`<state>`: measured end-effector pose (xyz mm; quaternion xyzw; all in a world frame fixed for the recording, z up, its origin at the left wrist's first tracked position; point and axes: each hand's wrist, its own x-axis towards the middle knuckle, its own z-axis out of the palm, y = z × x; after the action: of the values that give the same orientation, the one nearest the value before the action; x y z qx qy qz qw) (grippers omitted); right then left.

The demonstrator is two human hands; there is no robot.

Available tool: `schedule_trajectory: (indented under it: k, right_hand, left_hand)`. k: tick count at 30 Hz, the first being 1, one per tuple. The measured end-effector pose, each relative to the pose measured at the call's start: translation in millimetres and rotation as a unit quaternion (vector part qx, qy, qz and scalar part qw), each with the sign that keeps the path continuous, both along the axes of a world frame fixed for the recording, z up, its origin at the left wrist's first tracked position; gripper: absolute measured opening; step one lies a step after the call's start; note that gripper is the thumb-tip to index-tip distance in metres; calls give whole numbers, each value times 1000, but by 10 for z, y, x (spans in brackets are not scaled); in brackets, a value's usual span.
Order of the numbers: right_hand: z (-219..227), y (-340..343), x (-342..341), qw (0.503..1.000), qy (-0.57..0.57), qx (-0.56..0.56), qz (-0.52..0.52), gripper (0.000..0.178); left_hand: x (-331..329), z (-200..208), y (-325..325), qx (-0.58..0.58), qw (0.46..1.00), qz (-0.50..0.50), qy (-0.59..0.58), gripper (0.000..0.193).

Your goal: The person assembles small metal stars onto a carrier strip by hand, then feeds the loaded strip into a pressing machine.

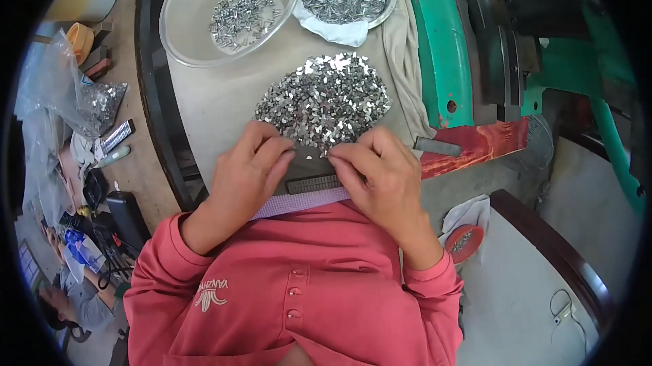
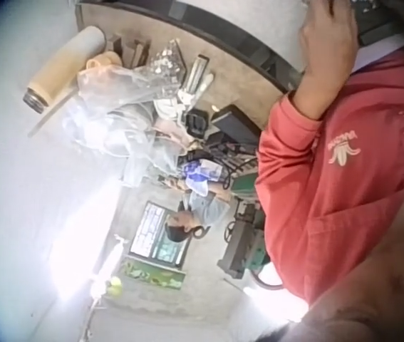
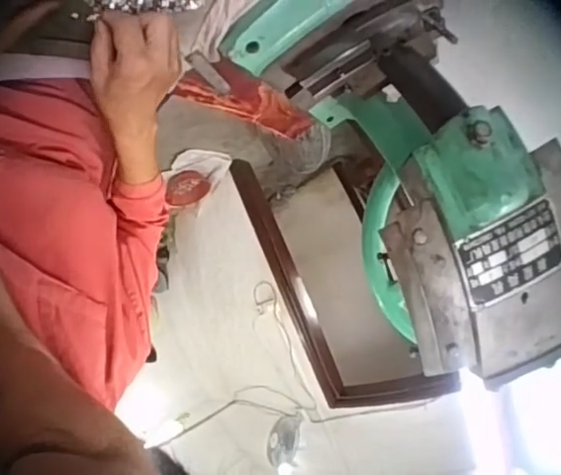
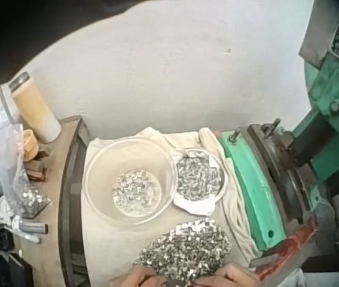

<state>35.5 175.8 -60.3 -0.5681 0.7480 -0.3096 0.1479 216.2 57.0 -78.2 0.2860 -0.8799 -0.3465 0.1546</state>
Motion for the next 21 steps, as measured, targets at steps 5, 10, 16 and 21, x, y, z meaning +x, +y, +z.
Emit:
schedule_trajectory:
  k: [5,10,16,21]
  right_hand:
    - [-44,-44,102,1000,6,-6,27,13]
    - [-120,-97,187,996,59,-4,60,12]
    - [-95,-95,181,994,69,-31,80,15]
    - [-56,44,260,988,70,-71,114,20]
  left_hand:
    - [-17,-15,-8,-2,1000,-17,-16,14]
    - [103,4,3,16,1000,16,1,17]
    - [187,22,24,45,998,55,4,19]
    - [119,-7,33,54,998,41,8,19]
